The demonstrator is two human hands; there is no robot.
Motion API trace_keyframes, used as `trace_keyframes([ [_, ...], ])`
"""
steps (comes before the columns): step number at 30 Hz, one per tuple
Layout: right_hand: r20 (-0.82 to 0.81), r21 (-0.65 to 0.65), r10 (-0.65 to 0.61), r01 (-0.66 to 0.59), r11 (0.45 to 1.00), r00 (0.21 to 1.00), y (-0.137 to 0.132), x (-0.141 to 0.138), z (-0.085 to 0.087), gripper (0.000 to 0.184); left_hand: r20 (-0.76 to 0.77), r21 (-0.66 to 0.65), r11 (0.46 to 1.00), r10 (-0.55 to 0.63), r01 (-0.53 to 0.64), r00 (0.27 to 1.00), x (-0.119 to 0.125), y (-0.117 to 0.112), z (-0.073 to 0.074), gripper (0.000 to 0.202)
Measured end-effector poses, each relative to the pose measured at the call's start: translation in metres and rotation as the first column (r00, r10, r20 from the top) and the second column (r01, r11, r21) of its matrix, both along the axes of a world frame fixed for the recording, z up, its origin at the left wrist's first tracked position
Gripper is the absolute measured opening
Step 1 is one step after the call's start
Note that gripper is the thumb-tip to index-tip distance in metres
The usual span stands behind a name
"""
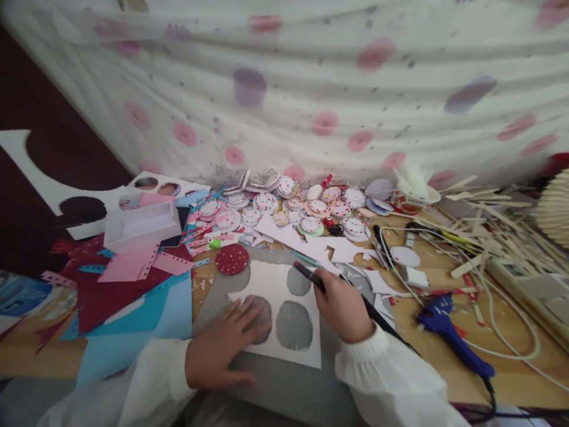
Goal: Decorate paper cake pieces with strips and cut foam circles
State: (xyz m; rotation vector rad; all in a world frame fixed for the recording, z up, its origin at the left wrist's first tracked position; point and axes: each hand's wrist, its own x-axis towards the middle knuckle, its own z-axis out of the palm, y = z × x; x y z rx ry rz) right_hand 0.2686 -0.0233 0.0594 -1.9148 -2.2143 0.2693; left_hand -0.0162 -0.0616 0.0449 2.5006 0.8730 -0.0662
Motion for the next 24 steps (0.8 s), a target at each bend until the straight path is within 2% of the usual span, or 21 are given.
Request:
trace_keyframes([
  [3,-0.05,0.016,0.022,-0.022,1.0,0.999,-0.041,0.025,-0.025,0.023,-0.056,-0.037,0.998,0.045,-0.047,0.997,0.011,-0.022,-0.013,0.1],
  [6,-0.098,0.112,0.024,-0.013,0.994,0.995,-0.058,0.049,-0.045,0.026,-0.047,-0.027,0.998,0.058,-0.059,0.997,0.014,-0.038,-0.019,0.093],
  [8,-0.14,0.165,-0.031,0.054,0.985,0.99,-0.056,0.059,-0.046,0.029,-0.01,-0.018,0.999,0.047,-0.048,0.999,0.015,-0.044,-0.021,0.091],
  [11,-0.309,0.213,-0.145,0.217,0.953,0.94,-0.05,0.058,-0.029,0.031,0.053,-0.01,0.999,0.052,-0.051,0.997,0.018,-0.047,-0.019,0.087],
  [13,-0.521,0.127,-0.197,0.303,0.944,0.831,-0.05,0.045,-0.013,0.035,0.129,-0.004,0.994,0.111,-0.111,0.985,0.022,-0.045,-0.013,0.078],
  [14,-0.646,0.036,-0.2,0.292,0.956,0.737,-0.051,0.034,-0.005,0.037,0.184,-0.002,0.987,0.157,-0.16,0.97,0.025,-0.043,-0.007,0.072],
  [16,-0.827,-0.109,-0.178,0.159,0.981,0.533,-0.057,0.01,0.008,0.038,0.324,0.0,0.963,0.256,-0.27,0.911,0.034,-0.038,0.006,0.062],
  [18,-0.913,-0.093,-0.054,-0.079,0.993,0.405,-0.063,-0.015,0.017,0.031,0.436,-0.006,0.952,0.279,-0.307,0.856,0.043,-0.033,0.022,0.052],
  [19,-0.93,-0.085,-0.009,-0.193,0.978,0.367,-0.066,-0.026,0.02,0.026,0.444,-0.015,0.954,0.275,-0.3,0.853,0.047,-0.031,0.03,0.044],
  [21,-0.96,-0.09,0.004,-0.323,0.942,0.281,-0.07,-0.04,0.022,0.022,0.377,0.021,0.959,0.253,-0.282,0.891,0.051,-0.025,0.041,0.034],
  [24,-0.976,-0.206,-0.161,-0.375,0.904,0.147,-0.07,-0.049,0.021,0.022,0.246,0.12,0.976,0.151,-0.184,0.957,0.049,-0.018,0.049,0.036],
])
